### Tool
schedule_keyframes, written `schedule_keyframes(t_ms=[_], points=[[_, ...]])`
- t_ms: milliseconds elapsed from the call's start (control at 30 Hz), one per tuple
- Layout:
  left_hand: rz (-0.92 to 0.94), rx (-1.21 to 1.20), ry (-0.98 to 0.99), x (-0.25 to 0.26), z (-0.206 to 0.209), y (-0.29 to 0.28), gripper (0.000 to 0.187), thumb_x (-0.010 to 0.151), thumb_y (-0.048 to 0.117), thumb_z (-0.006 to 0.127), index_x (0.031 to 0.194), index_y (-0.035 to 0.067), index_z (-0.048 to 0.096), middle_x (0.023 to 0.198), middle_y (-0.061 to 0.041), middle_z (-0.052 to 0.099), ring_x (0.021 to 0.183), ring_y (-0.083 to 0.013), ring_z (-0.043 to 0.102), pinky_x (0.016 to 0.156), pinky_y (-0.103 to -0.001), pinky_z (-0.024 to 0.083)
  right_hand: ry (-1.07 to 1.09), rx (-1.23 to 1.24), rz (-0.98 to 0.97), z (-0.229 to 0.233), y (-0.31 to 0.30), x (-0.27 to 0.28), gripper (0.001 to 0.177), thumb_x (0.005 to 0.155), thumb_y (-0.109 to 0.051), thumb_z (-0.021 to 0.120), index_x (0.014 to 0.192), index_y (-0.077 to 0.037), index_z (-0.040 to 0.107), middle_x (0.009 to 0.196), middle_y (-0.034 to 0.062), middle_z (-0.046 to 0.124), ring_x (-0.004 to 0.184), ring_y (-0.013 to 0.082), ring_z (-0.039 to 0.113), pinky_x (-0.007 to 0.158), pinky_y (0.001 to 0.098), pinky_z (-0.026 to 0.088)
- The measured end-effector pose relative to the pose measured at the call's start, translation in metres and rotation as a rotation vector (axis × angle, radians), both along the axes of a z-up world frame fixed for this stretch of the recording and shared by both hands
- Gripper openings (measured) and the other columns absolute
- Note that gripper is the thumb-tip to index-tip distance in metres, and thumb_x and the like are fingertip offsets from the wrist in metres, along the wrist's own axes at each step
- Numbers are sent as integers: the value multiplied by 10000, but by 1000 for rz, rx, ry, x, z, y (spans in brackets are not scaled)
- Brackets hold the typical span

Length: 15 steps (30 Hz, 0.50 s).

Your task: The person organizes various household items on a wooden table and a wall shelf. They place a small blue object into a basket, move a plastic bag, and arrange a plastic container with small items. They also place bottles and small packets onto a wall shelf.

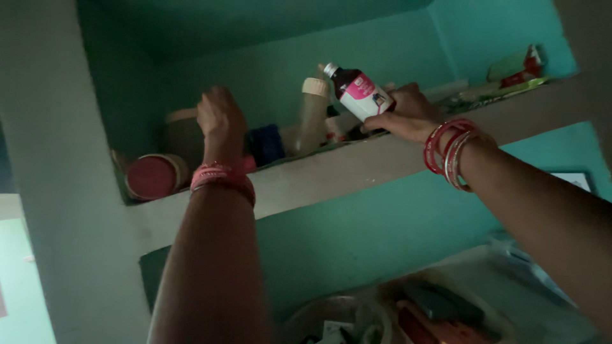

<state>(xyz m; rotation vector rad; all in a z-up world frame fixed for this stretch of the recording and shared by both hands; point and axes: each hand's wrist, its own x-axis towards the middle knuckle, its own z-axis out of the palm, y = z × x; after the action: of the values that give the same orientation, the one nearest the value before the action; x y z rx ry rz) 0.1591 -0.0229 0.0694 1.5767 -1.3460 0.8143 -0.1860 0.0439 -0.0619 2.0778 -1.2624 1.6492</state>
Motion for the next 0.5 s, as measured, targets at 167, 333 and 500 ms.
schedule_keyframes(t_ms=[167,333,500], points=[[215,-38,-273,7,-16,-28,555,945,259,664,1412,16,487,1339,-271,557,1113,-357,645,884,-425,580,-45,72,-38,0,5,1,619,658,-439,837,1158,-91,729,1026,138,760,958,294,717,941,447,540],[559,-35,-724,23,-34,-16,841,784,349,763,1462,6,401,1462,-297,434,1329,-431,482,1082,-532,445,-43,127,-79,1,14,6,615,674,-447,826,1176,-109,715,1019,148,754,923,308,718,930,450,552],[-337,-29,-4,-42,-39,37,576,1080,509,419,1478,93,436,1423,-258,501,1236,-396,569,993,-541,496,-52,61,26,-2,19,10,439,725,-361,814,1043,-67,743,934,136,774,896,262,729,879,411,551]])
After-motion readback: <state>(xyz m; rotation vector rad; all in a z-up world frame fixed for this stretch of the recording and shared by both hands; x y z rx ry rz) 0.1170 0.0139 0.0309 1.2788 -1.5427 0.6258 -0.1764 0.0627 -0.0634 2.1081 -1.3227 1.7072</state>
